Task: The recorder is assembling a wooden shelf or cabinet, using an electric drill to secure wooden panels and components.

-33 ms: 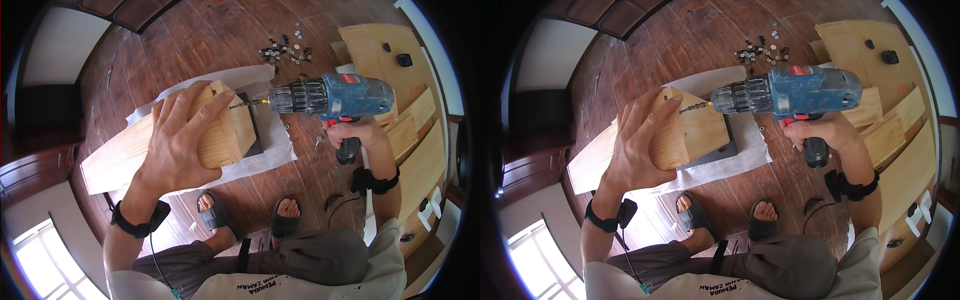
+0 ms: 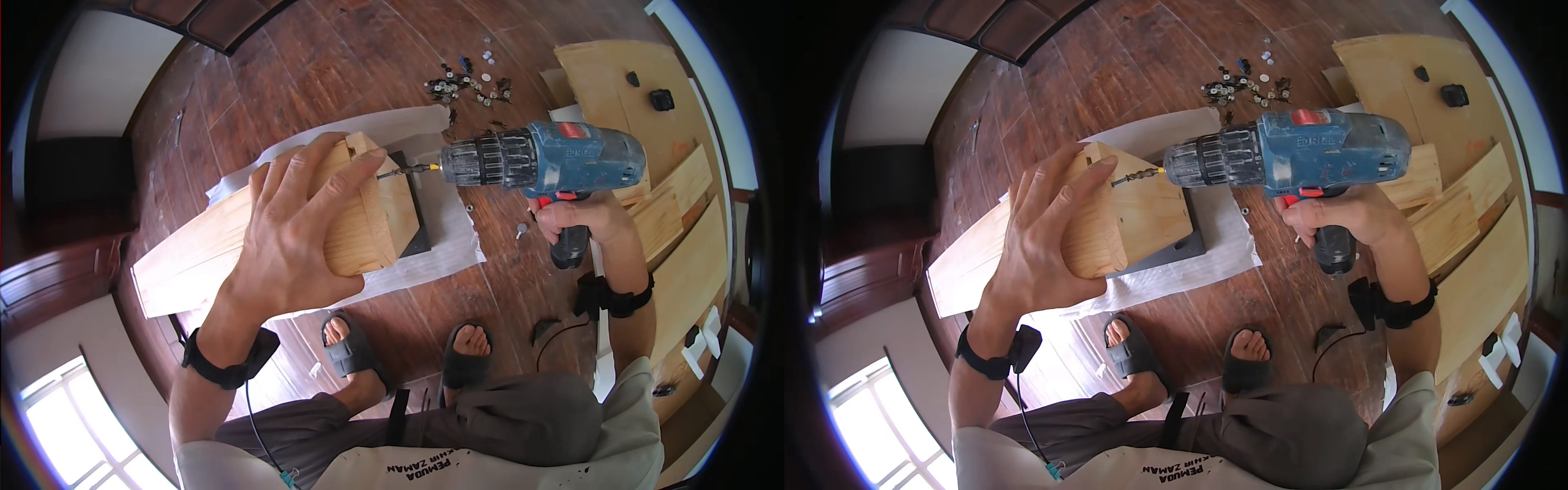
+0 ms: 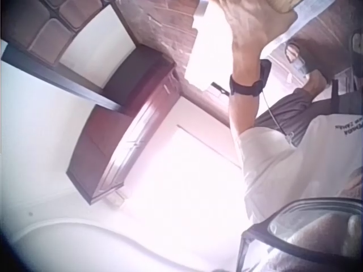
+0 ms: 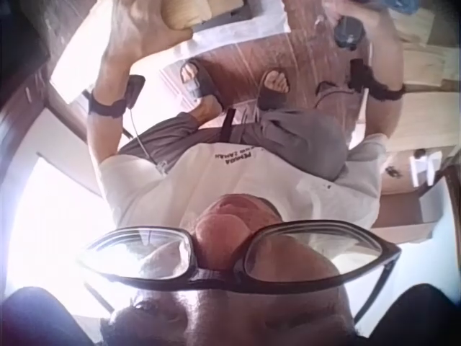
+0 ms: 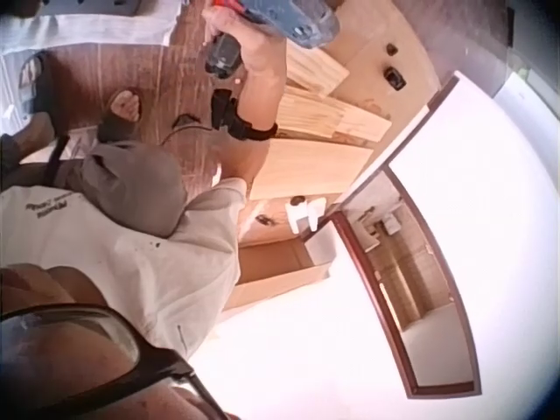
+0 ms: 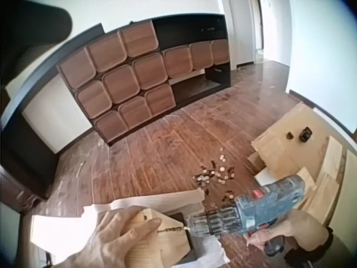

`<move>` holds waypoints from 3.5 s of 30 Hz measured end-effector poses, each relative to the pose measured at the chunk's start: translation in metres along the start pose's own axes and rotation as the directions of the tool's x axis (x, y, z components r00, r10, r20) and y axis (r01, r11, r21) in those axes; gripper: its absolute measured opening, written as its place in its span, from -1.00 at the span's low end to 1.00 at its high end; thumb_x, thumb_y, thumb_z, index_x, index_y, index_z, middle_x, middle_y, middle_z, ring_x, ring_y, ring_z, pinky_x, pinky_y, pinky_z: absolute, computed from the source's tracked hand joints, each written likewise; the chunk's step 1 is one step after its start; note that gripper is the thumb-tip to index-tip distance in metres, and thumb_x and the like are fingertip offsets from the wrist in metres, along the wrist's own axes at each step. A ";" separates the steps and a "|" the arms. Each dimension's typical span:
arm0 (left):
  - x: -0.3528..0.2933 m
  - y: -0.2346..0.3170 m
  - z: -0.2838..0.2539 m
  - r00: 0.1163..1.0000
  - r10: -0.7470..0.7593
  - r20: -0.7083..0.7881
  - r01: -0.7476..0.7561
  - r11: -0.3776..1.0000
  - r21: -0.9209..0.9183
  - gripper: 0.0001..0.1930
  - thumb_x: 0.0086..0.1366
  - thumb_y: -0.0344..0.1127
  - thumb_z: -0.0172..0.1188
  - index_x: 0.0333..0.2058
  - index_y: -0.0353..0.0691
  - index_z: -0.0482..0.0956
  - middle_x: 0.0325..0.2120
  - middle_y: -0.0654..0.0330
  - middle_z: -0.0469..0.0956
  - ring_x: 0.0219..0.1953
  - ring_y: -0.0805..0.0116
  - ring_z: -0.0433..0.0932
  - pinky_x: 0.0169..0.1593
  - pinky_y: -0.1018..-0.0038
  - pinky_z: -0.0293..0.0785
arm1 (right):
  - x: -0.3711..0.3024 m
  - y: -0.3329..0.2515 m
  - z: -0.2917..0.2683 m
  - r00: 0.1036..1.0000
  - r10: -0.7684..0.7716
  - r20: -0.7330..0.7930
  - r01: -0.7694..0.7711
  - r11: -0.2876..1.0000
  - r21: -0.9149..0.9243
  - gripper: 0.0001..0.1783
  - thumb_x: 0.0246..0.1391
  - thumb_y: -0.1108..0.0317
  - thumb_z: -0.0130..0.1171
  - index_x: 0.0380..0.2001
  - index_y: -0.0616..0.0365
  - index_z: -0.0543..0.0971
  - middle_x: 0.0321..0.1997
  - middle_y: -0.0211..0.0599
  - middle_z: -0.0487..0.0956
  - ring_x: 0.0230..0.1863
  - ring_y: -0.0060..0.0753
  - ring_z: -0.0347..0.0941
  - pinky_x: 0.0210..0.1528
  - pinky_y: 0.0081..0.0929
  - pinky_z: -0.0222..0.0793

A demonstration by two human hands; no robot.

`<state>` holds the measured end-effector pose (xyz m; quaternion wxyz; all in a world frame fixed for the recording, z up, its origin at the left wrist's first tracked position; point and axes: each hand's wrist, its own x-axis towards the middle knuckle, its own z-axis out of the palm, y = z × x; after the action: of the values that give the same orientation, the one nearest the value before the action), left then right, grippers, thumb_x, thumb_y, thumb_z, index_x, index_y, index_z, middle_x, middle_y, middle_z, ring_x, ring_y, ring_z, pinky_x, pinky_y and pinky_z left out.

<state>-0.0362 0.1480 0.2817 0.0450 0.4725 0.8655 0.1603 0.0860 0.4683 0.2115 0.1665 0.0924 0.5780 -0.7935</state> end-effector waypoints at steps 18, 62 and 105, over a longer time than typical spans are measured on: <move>-0.001 -0.002 0.002 1.000 0.003 -0.019 -0.003 1.000 0.012 0.08 -0.53 -0.32 0.46 0.21 0.13 0.42 0.14 -0.03 0.34 0.04 -0.06 0.39 0.11 0.05 0.27 | 0.021 0.024 -0.004 0.999 0.003 0.052 -0.012 0.986 0.165 -0.64 -0.21 0.45 0.32 -0.27 0.31 0.51 -0.48 -0.23 0.48 -0.62 -0.46 0.39 -0.58 -0.48 0.41; -0.001 -0.002 0.004 0.999 0.001 -0.048 -0.002 0.999 -0.033 0.03 -0.56 -0.34 0.46 0.15 0.09 0.47 0.13 -0.03 0.35 0.05 -0.07 0.39 0.14 0.02 0.27 | 0.032 0.042 -0.006 0.973 -0.225 0.045 0.229 0.961 -0.157 -0.48 -0.26 0.45 0.31 -0.10 0.25 0.49 -0.50 -0.26 0.55 -0.59 -0.45 0.46 -0.51 -0.48 0.39; 0.002 -0.002 0.008 0.999 0.010 -0.040 -0.007 0.998 0.059 -0.07 -0.50 -0.05 0.49 0.07 0.06 0.51 0.15 -0.14 0.35 0.07 -0.15 0.43 0.14 0.02 0.32 | 0.044 0.120 -0.064 0.931 -0.117 -0.345 -0.252 0.479 -0.841 -0.72 0.02 0.17 0.24 -0.25 0.11 0.62 -0.27 -0.11 0.64 -0.21 -0.03 0.59 -0.19 -0.21 0.47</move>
<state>-0.0369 0.1508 0.2740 0.0128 0.4740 0.8685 0.1444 0.0865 0.4889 0.0697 0.1142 0.1598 0.9162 -0.3493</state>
